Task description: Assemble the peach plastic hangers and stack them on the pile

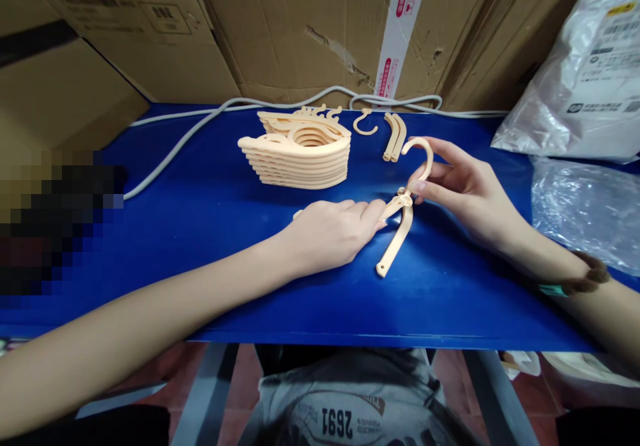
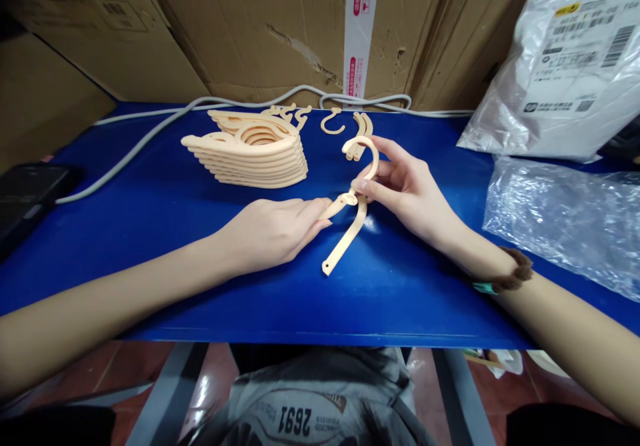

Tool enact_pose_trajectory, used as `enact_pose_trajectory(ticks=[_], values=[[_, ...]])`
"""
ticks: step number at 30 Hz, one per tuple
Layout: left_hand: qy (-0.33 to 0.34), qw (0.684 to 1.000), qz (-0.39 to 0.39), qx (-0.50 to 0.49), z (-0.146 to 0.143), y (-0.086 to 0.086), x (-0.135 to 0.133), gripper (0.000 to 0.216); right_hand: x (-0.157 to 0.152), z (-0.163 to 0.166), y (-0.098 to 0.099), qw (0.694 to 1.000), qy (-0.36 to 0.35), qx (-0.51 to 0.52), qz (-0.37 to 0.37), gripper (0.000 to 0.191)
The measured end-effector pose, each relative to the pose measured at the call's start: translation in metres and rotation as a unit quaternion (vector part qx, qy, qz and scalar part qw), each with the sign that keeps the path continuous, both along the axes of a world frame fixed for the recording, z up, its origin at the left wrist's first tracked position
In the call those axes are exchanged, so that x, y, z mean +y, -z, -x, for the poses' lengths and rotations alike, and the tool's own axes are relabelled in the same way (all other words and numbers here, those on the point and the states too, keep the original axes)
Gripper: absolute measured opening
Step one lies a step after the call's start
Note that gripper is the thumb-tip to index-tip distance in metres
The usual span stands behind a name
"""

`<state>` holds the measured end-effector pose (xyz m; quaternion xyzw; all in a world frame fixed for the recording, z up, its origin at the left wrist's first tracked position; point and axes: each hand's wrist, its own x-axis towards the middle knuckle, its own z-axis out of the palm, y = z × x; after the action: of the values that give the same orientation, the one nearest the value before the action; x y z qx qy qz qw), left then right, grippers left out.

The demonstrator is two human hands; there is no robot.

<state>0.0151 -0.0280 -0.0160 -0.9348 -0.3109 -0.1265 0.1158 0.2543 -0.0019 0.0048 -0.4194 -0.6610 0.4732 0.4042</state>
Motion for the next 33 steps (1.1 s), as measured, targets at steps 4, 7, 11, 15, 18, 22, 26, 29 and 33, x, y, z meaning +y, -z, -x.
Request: enact_pose_trajectory(ticks=[4, 7, 11, 15, 18, 22, 26, 29, 33], values=[[-0.01, 1.0, 0.025, 0.001, -0.002, -0.003, 0.0, 0.031, -0.001, 0.001, 0.001, 1.0, 0.008, 0.0, -0.008, 0.062], [-0.018, 0.998, 0.061, 0.014, -0.004, -0.004, 0.0, 0.027, -0.003, 0.003, 0.001, 1.0, 0.014, -0.013, -0.024, 0.062], [-0.027, 0.995, 0.094, 0.024, -0.006, -0.006, 0.0, 0.026, -0.005, 0.007, 0.001, 0.998, 0.022, -0.035, -0.039, 0.06], [-0.041, 0.993, 0.108, -0.006, -0.005, -0.011, -0.001, 0.023, -0.007, 0.008, -0.001, 0.999, 0.023, -0.03, -0.037, 0.061], [-0.036, 0.986, 0.152, -0.059, -0.003, -0.016, -0.001, 0.038, -0.009, 0.009, -0.004, 0.998, 0.027, -0.043, -0.043, 0.068], [-0.006, 0.955, 0.257, -0.149, 0.0, -0.018, 0.0, 0.039, -0.008, 0.007, -0.009, 0.986, 0.0, -0.144, -0.085, 0.046], [0.023, 0.906, 0.345, -0.244, 0.002, -0.014, 0.006, 0.03, -0.005, 0.005, -0.013, 0.948, -0.063, -0.279, -0.136, 0.048], [0.024, 0.866, 0.405, -0.293, 0.002, -0.012, 0.008, 0.025, -0.004, 0.005, -0.012, 0.907, -0.095, -0.365, -0.187, 0.039], [0.014, 0.808, 0.481, -0.342, 0.0, -0.013, 0.01, 0.008, -0.005, 0.004, -0.008, 0.868, -0.098, -0.427, -0.234, 0.037]])
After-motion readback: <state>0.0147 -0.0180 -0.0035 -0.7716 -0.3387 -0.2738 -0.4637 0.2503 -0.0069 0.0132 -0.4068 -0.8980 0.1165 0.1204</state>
